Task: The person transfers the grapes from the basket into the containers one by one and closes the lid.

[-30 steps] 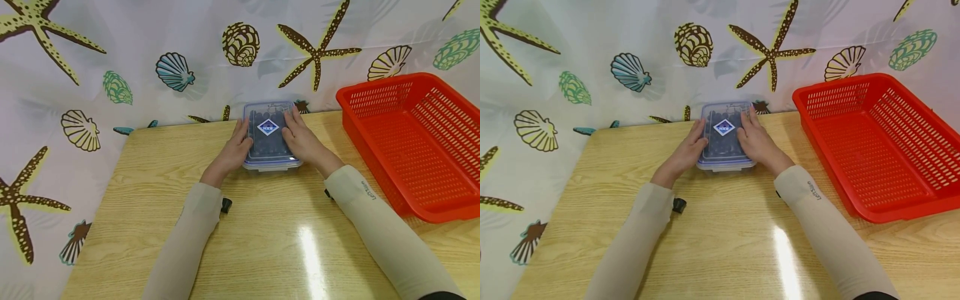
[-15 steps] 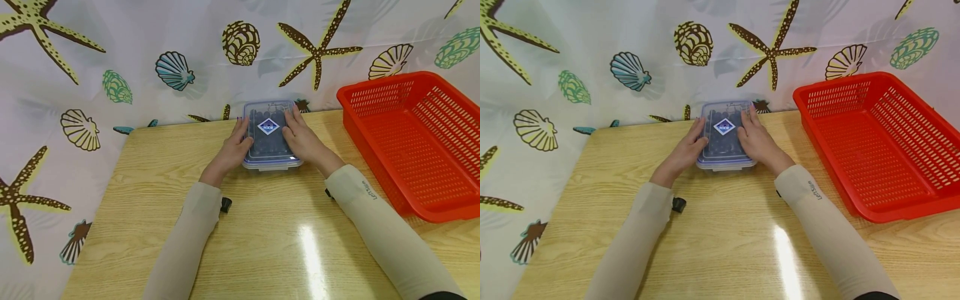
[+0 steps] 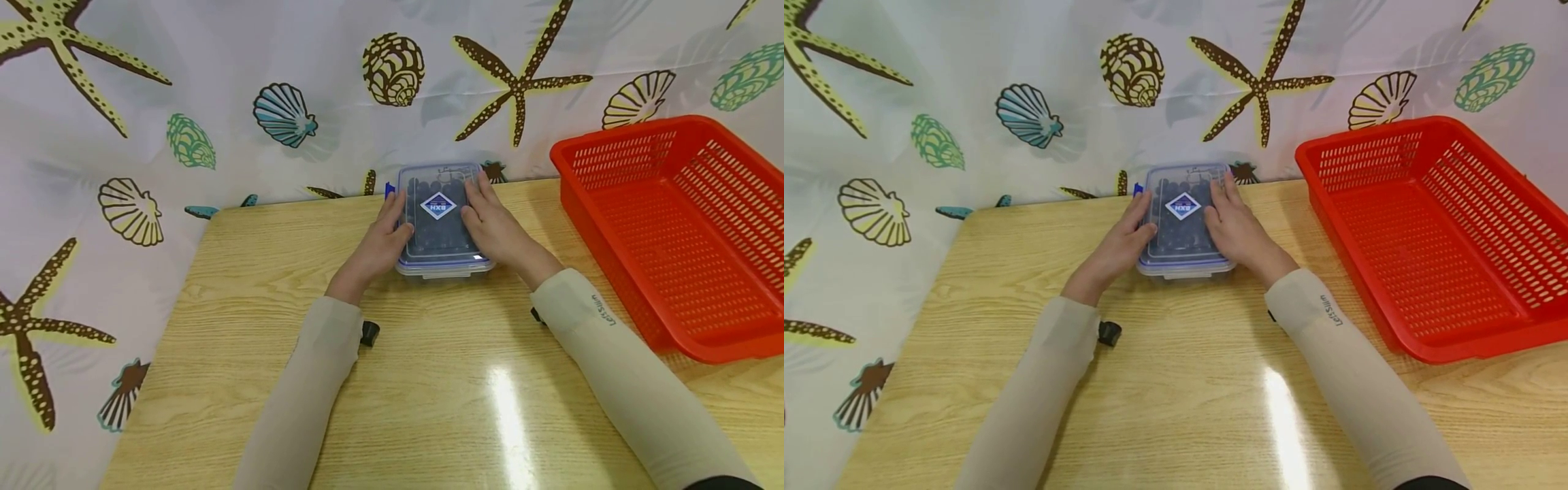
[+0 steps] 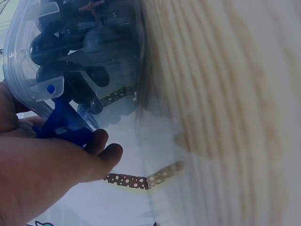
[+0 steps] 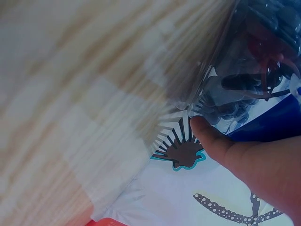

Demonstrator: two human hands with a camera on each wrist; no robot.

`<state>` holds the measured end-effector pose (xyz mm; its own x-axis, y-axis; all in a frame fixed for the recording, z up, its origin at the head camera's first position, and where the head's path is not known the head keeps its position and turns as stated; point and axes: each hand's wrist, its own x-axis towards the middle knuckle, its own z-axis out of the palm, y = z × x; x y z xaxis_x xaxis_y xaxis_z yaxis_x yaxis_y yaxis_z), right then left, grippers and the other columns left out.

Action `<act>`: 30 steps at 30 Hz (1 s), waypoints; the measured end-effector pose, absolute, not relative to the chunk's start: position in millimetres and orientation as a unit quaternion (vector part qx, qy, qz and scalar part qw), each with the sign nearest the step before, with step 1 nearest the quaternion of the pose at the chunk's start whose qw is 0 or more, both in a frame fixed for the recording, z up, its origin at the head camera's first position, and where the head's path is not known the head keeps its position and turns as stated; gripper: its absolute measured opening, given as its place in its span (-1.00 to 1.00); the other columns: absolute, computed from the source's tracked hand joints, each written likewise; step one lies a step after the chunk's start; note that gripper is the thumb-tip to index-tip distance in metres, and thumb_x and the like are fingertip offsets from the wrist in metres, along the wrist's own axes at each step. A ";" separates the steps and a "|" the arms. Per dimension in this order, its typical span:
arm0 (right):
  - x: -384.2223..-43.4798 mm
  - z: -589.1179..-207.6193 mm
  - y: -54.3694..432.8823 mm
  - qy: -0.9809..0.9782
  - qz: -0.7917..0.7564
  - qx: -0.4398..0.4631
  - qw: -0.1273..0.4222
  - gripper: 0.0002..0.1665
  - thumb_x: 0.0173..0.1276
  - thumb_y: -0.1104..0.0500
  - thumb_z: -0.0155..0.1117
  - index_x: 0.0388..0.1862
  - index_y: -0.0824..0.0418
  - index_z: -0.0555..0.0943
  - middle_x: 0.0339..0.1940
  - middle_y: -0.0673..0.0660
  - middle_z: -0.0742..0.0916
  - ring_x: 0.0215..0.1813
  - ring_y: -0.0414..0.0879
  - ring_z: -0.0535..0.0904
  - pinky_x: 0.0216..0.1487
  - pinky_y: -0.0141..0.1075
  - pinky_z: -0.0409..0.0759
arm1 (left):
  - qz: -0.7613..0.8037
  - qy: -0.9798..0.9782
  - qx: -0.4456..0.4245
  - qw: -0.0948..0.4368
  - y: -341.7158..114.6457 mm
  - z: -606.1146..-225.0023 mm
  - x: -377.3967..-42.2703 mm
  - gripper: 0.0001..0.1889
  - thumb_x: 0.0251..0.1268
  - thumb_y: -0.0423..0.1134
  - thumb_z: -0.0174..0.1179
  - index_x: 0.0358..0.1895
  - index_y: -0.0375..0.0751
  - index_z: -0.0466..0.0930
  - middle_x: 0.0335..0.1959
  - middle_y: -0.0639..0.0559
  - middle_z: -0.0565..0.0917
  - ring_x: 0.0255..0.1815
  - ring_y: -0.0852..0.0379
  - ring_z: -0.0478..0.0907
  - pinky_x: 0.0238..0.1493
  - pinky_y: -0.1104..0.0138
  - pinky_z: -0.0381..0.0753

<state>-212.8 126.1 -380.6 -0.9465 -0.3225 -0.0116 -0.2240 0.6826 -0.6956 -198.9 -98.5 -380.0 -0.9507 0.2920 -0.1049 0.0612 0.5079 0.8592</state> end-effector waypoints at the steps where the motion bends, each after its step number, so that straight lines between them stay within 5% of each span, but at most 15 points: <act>1: -212.8 -380.6 126.2 0.915 -0.370 -0.148 0.066 -0.29 0.71 0.07 -0.29 0.66 0.30 -0.16 0.67 0.18 -0.26 0.64 -0.04 -0.37 0.56 -0.11 -0.17 | 0.488 0.859 0.102 0.119 -98.4 -380.0 -199.0 -0.33 0.65 -0.21 -0.19 0.67 -0.03 -0.25 0.66 0.06 -0.38 0.61 0.22 -0.47 0.54 0.17 -0.38; 30: -214.7 -382.6 126.4 0.916 -0.368 -0.145 0.071 -0.28 0.70 0.05 -0.29 0.67 0.28 -0.17 0.67 0.16 -0.27 0.64 -0.06 -0.39 0.57 -0.12 -0.19 | 0.465 0.868 0.128 0.115 -88.5 -373.2 -199.6 -0.39 0.66 -0.38 -0.31 0.65 -0.17 -0.22 0.65 0.00 -0.43 0.61 0.16 -0.51 0.54 0.23 -0.34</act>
